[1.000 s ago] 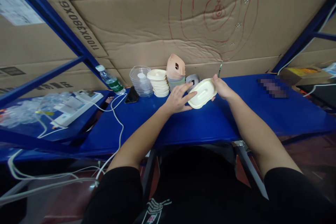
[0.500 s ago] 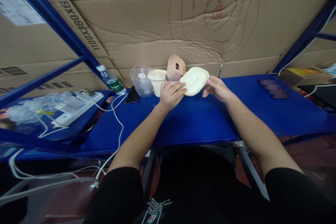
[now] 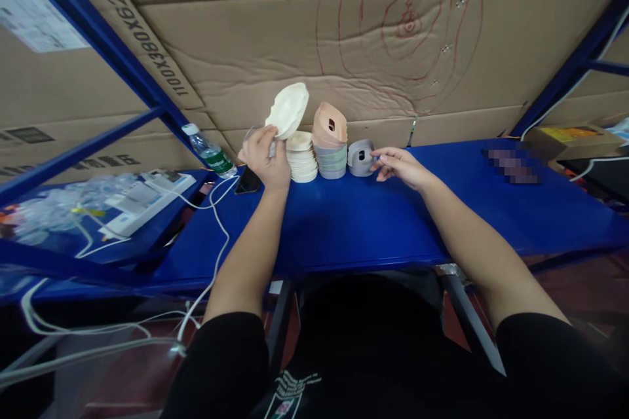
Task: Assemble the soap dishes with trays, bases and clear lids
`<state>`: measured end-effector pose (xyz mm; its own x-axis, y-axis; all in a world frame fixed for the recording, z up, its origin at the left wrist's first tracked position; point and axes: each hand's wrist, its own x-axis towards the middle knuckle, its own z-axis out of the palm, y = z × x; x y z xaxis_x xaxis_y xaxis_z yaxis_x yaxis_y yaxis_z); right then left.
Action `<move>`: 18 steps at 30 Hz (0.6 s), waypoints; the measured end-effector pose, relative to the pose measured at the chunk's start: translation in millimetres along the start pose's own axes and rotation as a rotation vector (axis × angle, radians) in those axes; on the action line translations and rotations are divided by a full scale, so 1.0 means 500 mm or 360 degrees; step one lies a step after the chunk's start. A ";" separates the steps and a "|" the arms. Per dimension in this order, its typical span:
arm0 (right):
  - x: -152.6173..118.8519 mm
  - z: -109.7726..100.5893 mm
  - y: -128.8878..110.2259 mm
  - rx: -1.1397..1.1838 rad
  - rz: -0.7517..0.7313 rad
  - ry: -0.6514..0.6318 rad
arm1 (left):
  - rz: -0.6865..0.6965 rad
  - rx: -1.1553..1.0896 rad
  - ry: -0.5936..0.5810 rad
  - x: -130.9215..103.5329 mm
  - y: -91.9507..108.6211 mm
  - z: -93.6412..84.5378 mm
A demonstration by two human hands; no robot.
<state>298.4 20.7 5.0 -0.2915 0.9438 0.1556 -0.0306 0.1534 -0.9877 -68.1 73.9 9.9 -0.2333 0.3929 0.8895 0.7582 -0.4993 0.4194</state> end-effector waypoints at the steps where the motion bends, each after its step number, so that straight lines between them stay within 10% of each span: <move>1: -0.001 0.001 0.000 -0.0009 0.0014 -0.0002 | -0.0043 0.0033 -0.0014 0.003 -0.004 -0.001; 18: 0.001 0.009 0.003 -0.0023 0.0128 -0.0026 | 0.0043 0.0168 -0.0198 -0.019 -0.055 0.030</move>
<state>293.9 20.3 3.4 -0.3081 0.9484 0.0756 0.0072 0.0818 -0.9966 -77.9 95.5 -12.7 -0.1396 0.4761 0.8682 0.8244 -0.4299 0.3683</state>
